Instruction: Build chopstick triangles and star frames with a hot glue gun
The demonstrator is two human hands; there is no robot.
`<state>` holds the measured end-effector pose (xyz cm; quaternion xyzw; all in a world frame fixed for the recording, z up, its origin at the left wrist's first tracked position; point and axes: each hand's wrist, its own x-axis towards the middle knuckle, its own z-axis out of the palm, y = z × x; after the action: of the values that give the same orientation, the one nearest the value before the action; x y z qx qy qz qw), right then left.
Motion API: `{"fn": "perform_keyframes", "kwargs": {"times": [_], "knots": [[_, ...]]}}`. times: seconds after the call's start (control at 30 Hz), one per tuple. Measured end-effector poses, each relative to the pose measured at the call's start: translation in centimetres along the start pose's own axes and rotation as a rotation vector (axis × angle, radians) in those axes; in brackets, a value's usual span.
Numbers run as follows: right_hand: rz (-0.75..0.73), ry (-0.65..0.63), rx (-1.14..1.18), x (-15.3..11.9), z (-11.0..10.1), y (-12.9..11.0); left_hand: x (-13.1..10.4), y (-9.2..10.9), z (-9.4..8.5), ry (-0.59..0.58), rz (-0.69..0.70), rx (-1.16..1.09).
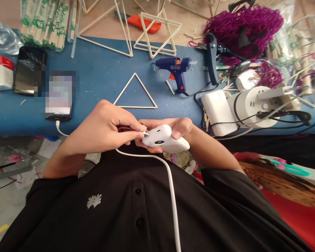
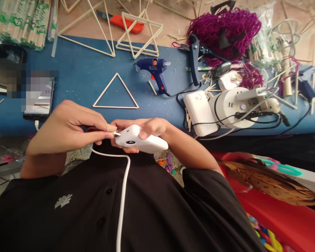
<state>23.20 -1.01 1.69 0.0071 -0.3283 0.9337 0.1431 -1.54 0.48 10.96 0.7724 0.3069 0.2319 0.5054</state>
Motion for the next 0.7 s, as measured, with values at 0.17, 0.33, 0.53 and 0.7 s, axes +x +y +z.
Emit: {"fn": "perform_keyframes", "kwargs": {"times": [0.17, 0.33, 0.53, 0.7], "knots": [[0.013, 0.023, -0.012, 0.1, 0.3, 0.3, 0.1, 0.0, -0.2, -0.129, 0.023, 0.073], [0.035, -0.005, -0.07, 0.3, -0.2, 0.1, 0.3, -0.4, 0.4, -0.133, 0.046, 0.059], [0.086, 0.03, -0.106, 0.1, 0.0, -0.3, 0.2, -1.1, 1.2, -0.102, 0.067, 0.006], [0.163, 0.094, -0.136, 0.0, 0.9, -1.3, 0.2, -1.3, 1.6, -0.078, 0.114, 0.134]]}}
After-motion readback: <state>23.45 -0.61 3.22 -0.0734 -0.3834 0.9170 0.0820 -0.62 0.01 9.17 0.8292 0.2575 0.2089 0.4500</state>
